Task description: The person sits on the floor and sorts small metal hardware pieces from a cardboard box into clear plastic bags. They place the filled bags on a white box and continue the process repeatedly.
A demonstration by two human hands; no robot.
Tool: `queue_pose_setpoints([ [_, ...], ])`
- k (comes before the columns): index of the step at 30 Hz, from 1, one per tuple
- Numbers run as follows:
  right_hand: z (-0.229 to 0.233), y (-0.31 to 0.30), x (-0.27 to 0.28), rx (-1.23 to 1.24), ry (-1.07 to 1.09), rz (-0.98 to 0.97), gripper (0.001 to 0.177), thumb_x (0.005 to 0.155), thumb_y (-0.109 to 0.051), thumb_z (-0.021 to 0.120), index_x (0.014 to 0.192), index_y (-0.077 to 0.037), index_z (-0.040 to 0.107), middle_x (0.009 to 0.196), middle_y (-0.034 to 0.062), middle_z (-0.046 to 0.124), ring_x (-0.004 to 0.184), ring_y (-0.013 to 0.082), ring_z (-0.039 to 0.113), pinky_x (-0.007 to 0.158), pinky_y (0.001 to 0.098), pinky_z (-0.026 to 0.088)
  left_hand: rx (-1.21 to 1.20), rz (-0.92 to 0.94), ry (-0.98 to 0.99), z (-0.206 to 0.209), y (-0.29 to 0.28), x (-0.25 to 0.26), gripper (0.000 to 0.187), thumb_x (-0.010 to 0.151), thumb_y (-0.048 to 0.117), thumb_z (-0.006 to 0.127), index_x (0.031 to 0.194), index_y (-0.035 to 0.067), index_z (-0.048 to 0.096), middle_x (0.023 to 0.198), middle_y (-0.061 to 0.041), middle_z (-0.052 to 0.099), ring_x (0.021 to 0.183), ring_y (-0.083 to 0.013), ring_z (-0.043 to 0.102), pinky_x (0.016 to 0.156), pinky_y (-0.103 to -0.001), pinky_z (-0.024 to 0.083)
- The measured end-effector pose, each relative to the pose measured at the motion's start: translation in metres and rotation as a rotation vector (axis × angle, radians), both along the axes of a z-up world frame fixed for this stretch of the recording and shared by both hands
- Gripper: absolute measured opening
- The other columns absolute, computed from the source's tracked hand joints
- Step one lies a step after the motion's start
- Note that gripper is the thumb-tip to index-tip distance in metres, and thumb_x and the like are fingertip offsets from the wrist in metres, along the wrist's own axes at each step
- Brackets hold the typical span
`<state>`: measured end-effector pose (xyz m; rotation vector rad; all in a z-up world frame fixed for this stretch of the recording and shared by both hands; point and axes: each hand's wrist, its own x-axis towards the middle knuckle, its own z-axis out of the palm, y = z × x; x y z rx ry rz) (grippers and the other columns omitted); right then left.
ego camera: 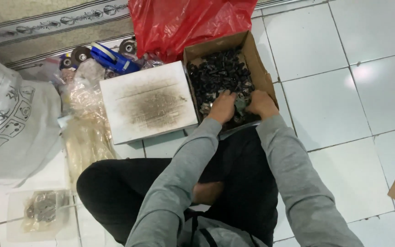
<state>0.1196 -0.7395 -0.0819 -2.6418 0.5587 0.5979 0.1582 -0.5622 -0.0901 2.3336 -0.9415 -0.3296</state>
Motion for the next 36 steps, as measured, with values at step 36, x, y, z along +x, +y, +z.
queue_pose_setpoints([
  [36, -0.018, -0.033, -0.007, 0.744, -0.071, -0.307, 0.042, 0.081, -0.026, 0.087, 0.110, 0.002, 0.073, 0.094, 0.0244, 0.073, 0.085, 0.0294, 0.074, 0.073, 0.0371, 0.062, -0.655, 0.765, 1.002, -0.050, -0.049, -0.016, 0.030, 0.092, 0.021, 0.074, 0.111, -0.003, 0.073, 0.102, -0.025, 0.071, 0.091, -0.0304, 0.072, 0.071, -0.038, 0.063],
])
